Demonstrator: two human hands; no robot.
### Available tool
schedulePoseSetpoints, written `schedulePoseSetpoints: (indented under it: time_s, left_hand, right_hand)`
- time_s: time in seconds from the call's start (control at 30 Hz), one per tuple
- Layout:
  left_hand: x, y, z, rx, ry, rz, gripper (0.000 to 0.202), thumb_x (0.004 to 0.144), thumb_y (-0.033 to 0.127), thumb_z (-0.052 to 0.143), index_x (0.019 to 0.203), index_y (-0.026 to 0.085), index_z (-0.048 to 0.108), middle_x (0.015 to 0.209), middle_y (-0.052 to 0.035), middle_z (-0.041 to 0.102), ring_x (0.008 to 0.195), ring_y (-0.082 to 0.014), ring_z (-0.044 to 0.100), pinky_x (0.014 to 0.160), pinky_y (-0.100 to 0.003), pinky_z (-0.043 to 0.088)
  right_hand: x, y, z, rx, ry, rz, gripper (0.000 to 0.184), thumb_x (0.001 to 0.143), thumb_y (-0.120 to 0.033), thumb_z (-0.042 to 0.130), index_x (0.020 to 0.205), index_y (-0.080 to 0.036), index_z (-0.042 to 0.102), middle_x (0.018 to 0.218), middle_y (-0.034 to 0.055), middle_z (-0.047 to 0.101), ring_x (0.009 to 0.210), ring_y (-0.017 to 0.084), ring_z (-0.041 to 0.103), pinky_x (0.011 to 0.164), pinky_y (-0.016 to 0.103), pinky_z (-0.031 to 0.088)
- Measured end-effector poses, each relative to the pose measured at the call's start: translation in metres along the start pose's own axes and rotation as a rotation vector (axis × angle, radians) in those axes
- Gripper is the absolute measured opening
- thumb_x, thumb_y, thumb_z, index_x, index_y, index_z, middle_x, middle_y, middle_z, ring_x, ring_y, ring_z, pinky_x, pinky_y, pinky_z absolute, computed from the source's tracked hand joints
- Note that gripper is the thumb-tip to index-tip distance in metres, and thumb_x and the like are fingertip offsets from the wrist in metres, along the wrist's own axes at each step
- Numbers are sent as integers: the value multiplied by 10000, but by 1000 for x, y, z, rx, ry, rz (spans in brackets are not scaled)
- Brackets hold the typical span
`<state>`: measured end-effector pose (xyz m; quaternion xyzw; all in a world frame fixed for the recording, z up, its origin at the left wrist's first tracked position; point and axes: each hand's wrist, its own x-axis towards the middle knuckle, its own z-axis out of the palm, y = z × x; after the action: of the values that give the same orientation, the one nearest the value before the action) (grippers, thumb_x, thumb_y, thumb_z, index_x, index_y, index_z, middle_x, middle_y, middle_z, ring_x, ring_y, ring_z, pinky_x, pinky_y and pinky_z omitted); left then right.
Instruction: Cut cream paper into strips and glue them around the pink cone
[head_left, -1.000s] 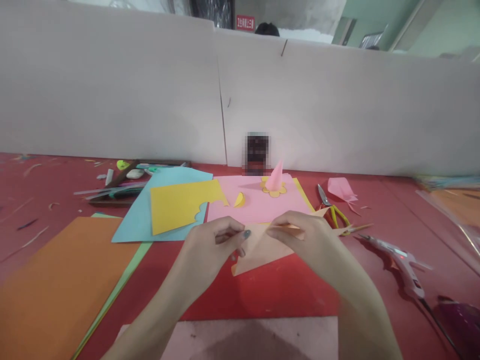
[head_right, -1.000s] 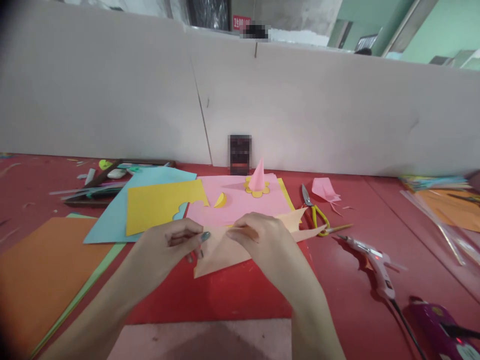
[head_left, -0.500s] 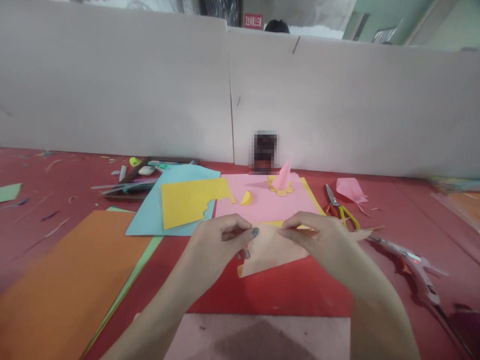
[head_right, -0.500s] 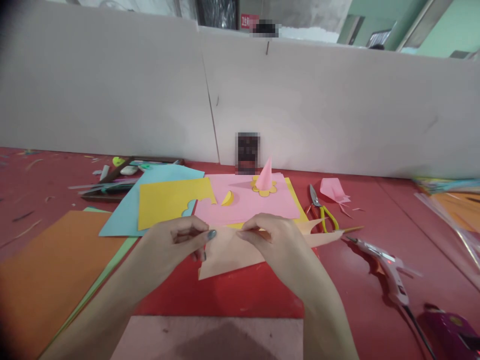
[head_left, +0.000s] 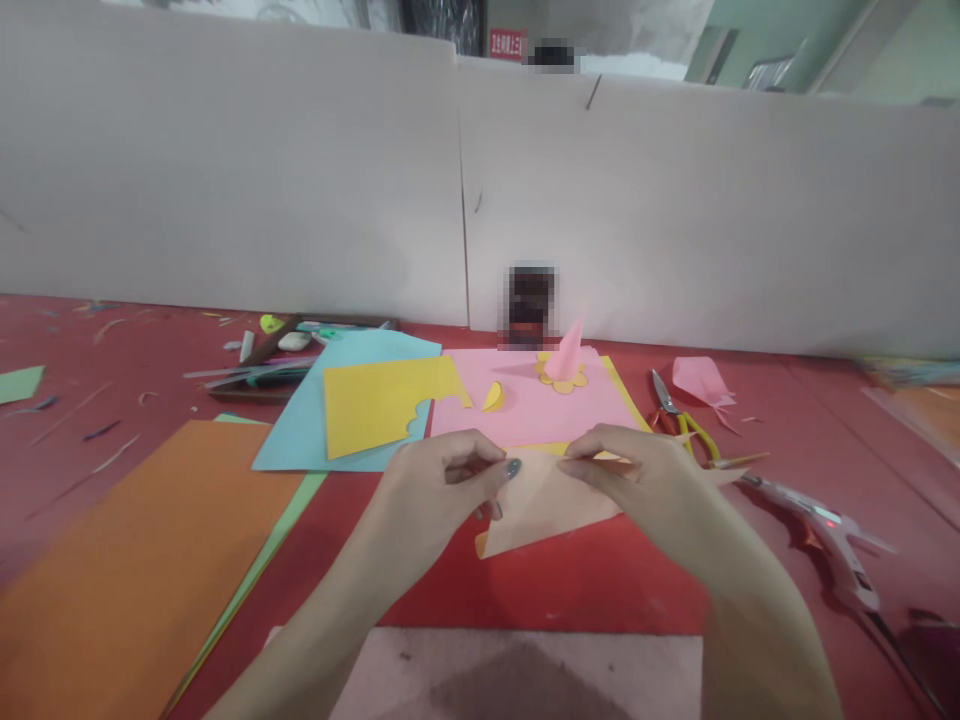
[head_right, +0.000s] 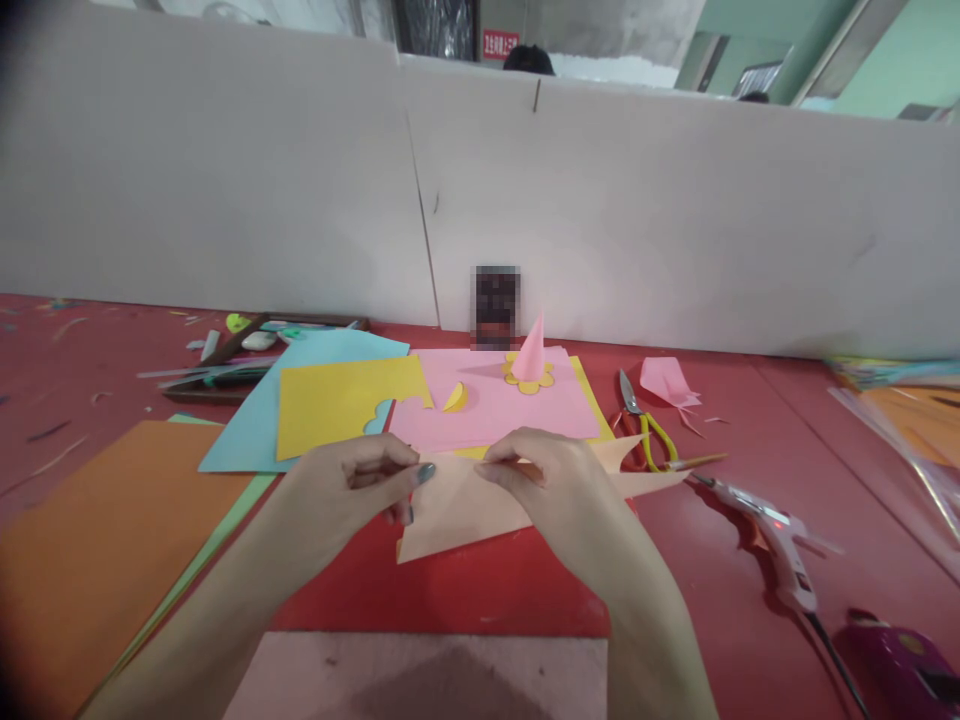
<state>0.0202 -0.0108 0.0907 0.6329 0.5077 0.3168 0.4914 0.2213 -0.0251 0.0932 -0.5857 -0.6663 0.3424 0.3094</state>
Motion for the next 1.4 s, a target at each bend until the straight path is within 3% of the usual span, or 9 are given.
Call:
schedulePoseSetpoints:
  time_s: [0.47, 0.83, 1.03, 1.4]
  left_hand:
    - [0, 2, 1, 25, -6, -12, 191, 782, 329, 522, 649, 196, 558, 545, 29, 575, 501, -118, 574, 505, -218, 451]
    - [0, 2, 4, 168, 19, 32, 179, 789, 345, 487, 697, 214, 568, 522, 53, 524, 475, -109, 540, 496, -211, 407]
    - [0, 4, 3, 217, 57, 74, 131, 772, 314, 509, 761, 221, 601, 595, 46, 587, 506, -110, 554, 522, -213, 424]
    - [0, 5, 4, 246, 9, 85, 174, 828, 307, 440, 748, 214, 563, 657, 50, 575, 561, -92, 548, 574, -208, 431]
  right_hand:
    - [-1, -5, -2, 13, -15, 15, 136, 801, -309, 535, 718, -241, 619, 792, -12, 658, 678, 149, 571, 596, 245, 441]
    - [-2, -6, -3, 9, -19, 2, 132, 807, -293, 533, 722, -236, 617, 791, -13, 654, 707, 149, 567, 635, 243, 437]
    - [-1, 0, -2, -29, -8, -6, 150, 803, -329, 536, 722, -239, 623, 770, -14, 648, 662, 142, 558, 581, 236, 425]
    - [-2, -2, -3, -65, 4, -27, 153, 807, -320, 545, 702, -235, 617, 738, -28, 649, 639, 128, 569, 590, 217, 439]
